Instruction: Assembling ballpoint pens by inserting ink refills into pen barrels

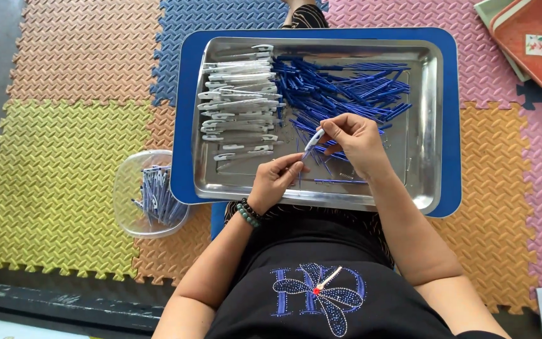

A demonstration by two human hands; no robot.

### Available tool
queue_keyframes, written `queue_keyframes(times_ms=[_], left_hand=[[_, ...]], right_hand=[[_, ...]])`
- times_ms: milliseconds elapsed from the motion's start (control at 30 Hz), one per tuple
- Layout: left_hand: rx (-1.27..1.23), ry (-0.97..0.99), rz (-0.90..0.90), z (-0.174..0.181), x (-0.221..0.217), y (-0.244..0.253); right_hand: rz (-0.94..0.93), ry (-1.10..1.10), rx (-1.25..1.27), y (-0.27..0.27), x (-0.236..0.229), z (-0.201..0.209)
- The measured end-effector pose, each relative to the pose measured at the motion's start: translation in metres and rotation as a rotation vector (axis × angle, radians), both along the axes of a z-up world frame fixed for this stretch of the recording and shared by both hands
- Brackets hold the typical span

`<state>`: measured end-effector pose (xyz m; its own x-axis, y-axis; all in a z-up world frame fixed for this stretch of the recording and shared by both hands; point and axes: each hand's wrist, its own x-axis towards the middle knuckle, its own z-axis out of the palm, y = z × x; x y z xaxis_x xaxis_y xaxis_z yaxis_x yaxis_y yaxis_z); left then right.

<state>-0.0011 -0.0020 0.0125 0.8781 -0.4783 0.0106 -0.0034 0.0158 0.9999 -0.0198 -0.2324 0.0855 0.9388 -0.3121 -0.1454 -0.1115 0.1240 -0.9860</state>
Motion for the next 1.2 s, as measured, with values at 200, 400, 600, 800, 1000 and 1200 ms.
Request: queue_keyframes(times_ms=[200,400,600,800,1000,1200], left_hand=[[0.008,-0.007,-0.022,-0.002,0.0,0.0],[0.009,0.022,-0.055,-0.006,0.001,0.002],[0.008,-0.06,-0.006,0.005,0.001,0.01],[-0.002,-0.21,0.353,0.068,0.034,0.136],[0.656,-0.257,0.89,0.006,0.04,0.293],[0.883,-0.745,0.916,-0.012,0.055,0.264]], right_hand=[[0.038,0.044,0.034,-0.012,0.0,-0.012],[0.126,0.033,0.05,-0.015,0.0,-0.001],[0.125,-0.01,-0.018,-0.011,-0.009,0.018],[0.336,0.027,-0.545,-0.028,-0.041,-0.001],[0.434,0.137,-1.197,0.001,-0.07,-0.055],[0.273,0.002,-1.426,0.014,-0.076,-0.075]])
